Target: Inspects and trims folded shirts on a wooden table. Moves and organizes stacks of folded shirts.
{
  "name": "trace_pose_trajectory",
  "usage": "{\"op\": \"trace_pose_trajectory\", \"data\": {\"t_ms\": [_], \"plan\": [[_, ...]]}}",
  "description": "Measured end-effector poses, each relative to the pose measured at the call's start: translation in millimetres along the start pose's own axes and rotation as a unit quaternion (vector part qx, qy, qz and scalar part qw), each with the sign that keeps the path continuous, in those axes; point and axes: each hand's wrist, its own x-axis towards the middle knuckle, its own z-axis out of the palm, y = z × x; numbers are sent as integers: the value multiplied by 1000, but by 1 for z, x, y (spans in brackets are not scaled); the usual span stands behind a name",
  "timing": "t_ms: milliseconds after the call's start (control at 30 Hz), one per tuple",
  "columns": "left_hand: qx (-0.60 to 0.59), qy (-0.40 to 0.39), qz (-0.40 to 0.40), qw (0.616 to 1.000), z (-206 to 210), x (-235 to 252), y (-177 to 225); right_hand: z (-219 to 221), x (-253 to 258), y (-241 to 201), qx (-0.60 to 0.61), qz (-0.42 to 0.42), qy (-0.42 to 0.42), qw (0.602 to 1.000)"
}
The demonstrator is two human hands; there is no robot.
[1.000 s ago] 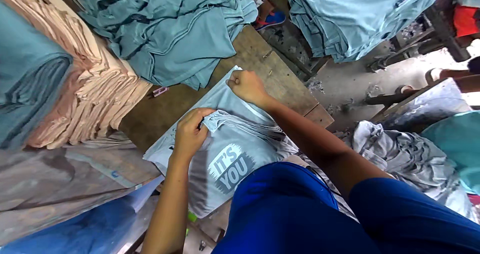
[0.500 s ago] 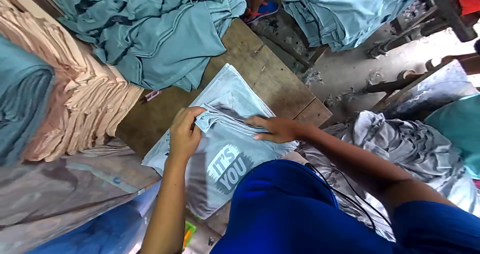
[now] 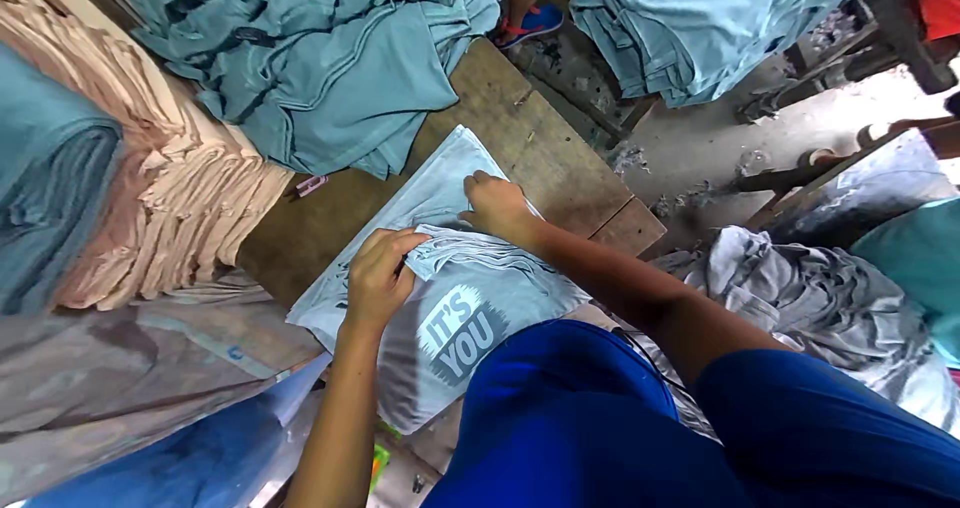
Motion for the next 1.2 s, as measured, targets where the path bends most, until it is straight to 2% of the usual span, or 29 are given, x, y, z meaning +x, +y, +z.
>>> {"op": "trace_pose_trajectory", "data": {"t_ms": [100,233,267,333,400,500,567,667,733,833,900,1000,1100,1167,1200], "plan": [[6,0,-4,1000,-4,-1,0,-7,10,-8,-1,-17,-4,1000],[-2,3,-13,1000,-4,-4,-2,-10,19,-1,219,-14,40,975],[-4,-3,-14,1000,-6,-6,-3,-5,20,-5,301,-2,26,953],[-13,-14,-17,1000,-5,-5,-6,2,15,-9,480,42,-37,876],[-14,-12,-22,1000,2,3,-8,0,7,-8,586,61,-76,804],[-2,-16,-32,999,0,13,-10,-10,4,-10,613,58,-82,784],[-10,-22,-47,999,4,21,-16,-17,-1,-13,630,14,-48,775],[-75,-35,-98,992,16,38,-28,-28,-24,-30,605,-72,22,793],[-128,-39,-116,984,21,46,-38,-29,-30,-32,611,-123,39,781],[-121,-48,-135,982,23,49,-53,-30,-32,-28,661,-112,-10,742],[-95,-93,-172,976,19,49,-60,-35,-37,-27,674,-113,-34,730],[-52,-169,-232,957,9,53,-45,-38,-39,-22,617,-163,-43,768],[-7,-166,-210,963,4,53,-32,-38,-56,2,443,-209,-80,868],[-5,-147,-188,971,1,50,-30,-46,-84,22,245,-146,-146,947],[-13,-140,-181,973,0,50,-28,-52,-101,28,157,-97,-197,963]]}}
